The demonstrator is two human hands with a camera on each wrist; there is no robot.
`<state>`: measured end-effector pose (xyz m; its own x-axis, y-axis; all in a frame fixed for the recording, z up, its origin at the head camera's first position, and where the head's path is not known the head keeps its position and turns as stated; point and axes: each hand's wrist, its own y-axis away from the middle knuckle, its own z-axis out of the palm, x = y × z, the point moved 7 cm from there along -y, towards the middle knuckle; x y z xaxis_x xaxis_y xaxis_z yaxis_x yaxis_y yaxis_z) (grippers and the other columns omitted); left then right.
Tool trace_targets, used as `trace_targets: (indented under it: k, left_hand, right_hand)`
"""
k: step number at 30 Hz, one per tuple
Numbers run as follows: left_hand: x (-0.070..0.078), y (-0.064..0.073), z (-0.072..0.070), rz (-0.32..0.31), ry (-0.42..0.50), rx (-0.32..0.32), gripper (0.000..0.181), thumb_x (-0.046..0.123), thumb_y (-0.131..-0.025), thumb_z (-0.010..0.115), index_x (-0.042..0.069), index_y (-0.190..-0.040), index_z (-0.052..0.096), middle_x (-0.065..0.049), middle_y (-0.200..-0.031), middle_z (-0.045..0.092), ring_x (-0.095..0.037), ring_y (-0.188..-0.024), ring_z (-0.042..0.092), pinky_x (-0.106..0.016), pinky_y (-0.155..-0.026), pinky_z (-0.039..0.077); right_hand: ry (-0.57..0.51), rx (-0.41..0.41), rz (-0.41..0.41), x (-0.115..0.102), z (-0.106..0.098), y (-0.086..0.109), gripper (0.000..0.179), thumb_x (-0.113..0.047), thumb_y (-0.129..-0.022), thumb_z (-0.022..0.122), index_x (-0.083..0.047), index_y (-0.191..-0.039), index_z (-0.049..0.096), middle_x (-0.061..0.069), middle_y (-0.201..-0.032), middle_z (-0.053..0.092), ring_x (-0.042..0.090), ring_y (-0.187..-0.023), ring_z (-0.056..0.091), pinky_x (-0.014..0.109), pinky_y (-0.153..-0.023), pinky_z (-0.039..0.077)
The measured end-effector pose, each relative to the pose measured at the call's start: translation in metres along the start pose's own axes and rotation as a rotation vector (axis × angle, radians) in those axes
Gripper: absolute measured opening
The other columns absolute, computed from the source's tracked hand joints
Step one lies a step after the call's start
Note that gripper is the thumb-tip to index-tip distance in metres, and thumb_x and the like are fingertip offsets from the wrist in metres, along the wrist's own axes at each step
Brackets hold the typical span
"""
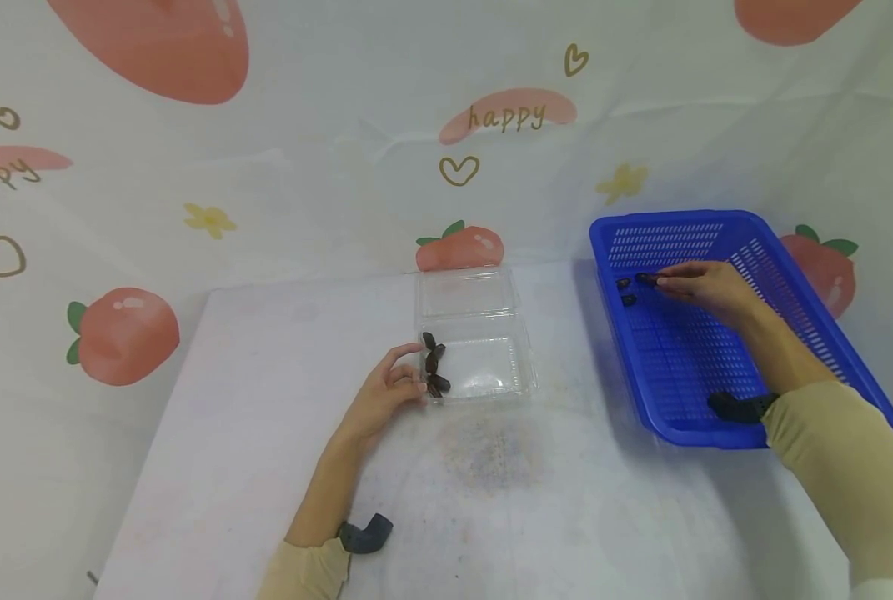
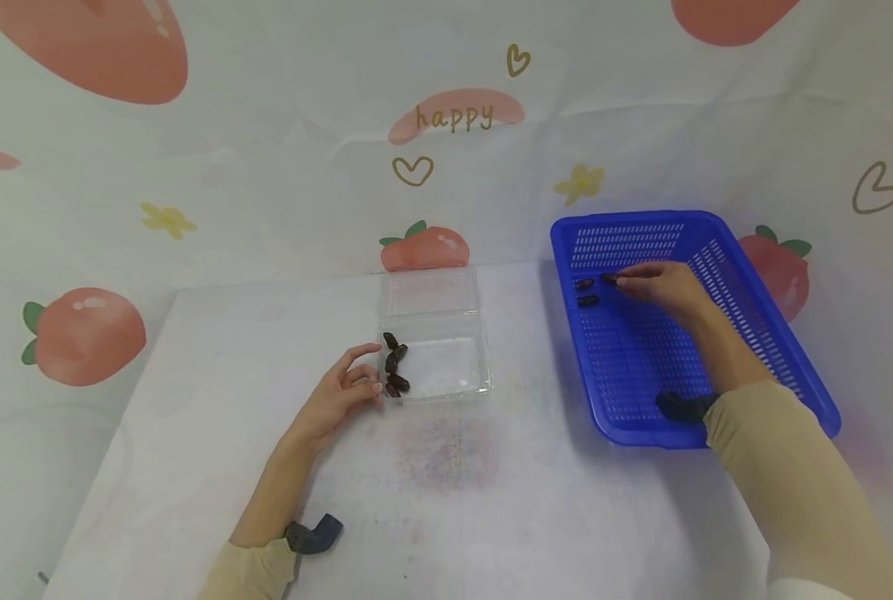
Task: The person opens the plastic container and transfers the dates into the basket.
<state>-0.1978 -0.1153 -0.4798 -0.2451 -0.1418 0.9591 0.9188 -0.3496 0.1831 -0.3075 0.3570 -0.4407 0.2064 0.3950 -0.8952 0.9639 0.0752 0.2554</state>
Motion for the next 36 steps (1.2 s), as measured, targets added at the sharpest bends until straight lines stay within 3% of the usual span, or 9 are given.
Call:
trace_targets:
  k: [5, 10, 25, 32, 36]
  left_hand:
    - [-0.003, -0.001, -0.002, 0.022, -0.014, -0.002, 0.063, -0.001, -0.081, 0.064, 0.012, -0.136, 0.037, -0.009, -0.085, 0.046, -0.022, -0.072, 0.056, -0.037, -0.074, 0.051]
    - [-0.003, -0.001, -0.002, 0.023, -0.019, -0.003, 0.062, 0.0, -0.081, 0.065, 0.013, -0.135, 0.037, -0.01, -0.085, 0.047, -0.023, -0.071, 0.056, -0.037, -0.074, 0.051]
    - [-0.004, -0.001, -0.003, 0.018, -0.02, 0.004, 0.062, 0.0, -0.081, 0.064, 0.014, -0.135, 0.038, -0.01, -0.086, 0.047, -0.022, -0.07, 0.057, -0.035, -0.074, 0.051]
    - [-0.005, -0.002, -0.003, 0.032, -0.03, 0.0, 0.061, -0.001, -0.082, 0.062, 0.014, -0.135, 0.037, -0.008, -0.084, 0.048, -0.021, -0.07, 0.058, -0.034, -0.073, 0.052]
    - [-0.005, -0.002, -0.004, 0.035, -0.027, -0.002, 0.061, -0.003, -0.082, 0.061, 0.014, -0.135, 0.037, -0.007, -0.084, 0.048, -0.022, -0.07, 0.058, -0.035, -0.074, 0.051]
  right_hand:
    - [0.077, -0.005, 0.035, 0.007, -0.003, -0.001, 0.061, -0.034, -0.086, 0.062, 0.009, -0.126, 0.044, -0.012, -0.094, 0.061, 0.001, -0.09, 0.059, 0.031, -0.086, 0.048]
    - [0.108, -0.02, 0.052, 0.012, -0.003, -0.003, 0.057, -0.031, -0.087, 0.06, 0.009, -0.126, 0.046, -0.009, -0.096, 0.062, 0.003, -0.09, 0.06, 0.03, -0.083, 0.05]
    - [-0.033, -0.102, 0.104, 0.025, -0.002, -0.005, 0.043, -0.009, -0.093, 0.05, 0.016, -0.127, 0.039, -0.005, -0.096, 0.064, 0.004, -0.088, 0.061, 0.032, -0.084, 0.049]
    - [-0.057, -0.071, 0.092, 0.025, -0.001, -0.006, 0.045, -0.007, -0.091, 0.055, 0.018, -0.125, 0.04, -0.006, -0.088, 0.065, 0.006, -0.084, 0.063, 0.03, -0.08, 0.051]
    - [-0.026, -0.056, 0.104, 0.023, 0.0, -0.006, 0.042, -0.01, -0.089, 0.058, 0.015, -0.121, 0.047, -0.007, -0.085, 0.065, 0.005, -0.081, 0.063, 0.028, -0.077, 0.052]
